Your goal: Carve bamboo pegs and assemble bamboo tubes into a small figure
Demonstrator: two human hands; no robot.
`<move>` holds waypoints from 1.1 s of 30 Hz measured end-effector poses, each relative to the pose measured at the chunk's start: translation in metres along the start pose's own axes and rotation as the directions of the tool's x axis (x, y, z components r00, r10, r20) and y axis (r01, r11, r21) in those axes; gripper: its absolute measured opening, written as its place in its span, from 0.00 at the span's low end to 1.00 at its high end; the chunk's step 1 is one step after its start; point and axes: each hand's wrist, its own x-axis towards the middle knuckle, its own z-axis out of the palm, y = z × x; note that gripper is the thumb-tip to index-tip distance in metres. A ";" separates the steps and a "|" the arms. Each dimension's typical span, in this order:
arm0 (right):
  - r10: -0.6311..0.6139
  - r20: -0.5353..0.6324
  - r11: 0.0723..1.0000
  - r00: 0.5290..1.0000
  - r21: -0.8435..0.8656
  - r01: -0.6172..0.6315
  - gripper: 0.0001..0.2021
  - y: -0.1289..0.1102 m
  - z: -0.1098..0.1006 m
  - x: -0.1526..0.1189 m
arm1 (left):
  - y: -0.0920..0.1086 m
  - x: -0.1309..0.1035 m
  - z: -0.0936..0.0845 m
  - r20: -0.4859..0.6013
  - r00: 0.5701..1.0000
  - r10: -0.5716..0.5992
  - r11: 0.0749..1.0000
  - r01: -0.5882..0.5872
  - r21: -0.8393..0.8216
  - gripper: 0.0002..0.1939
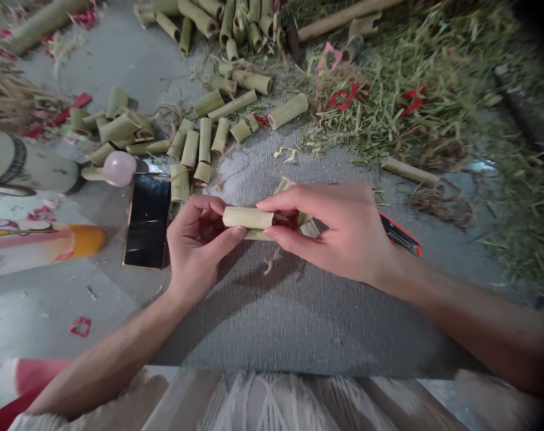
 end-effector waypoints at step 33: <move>0.079 -0.071 0.996 0.994 -0.044 -0.082 0.07 -0.008 -0.001 0.001 | 0.013 0.011 0.004 0.118 0.977 -0.178 0.969 0.195 -0.151 0.08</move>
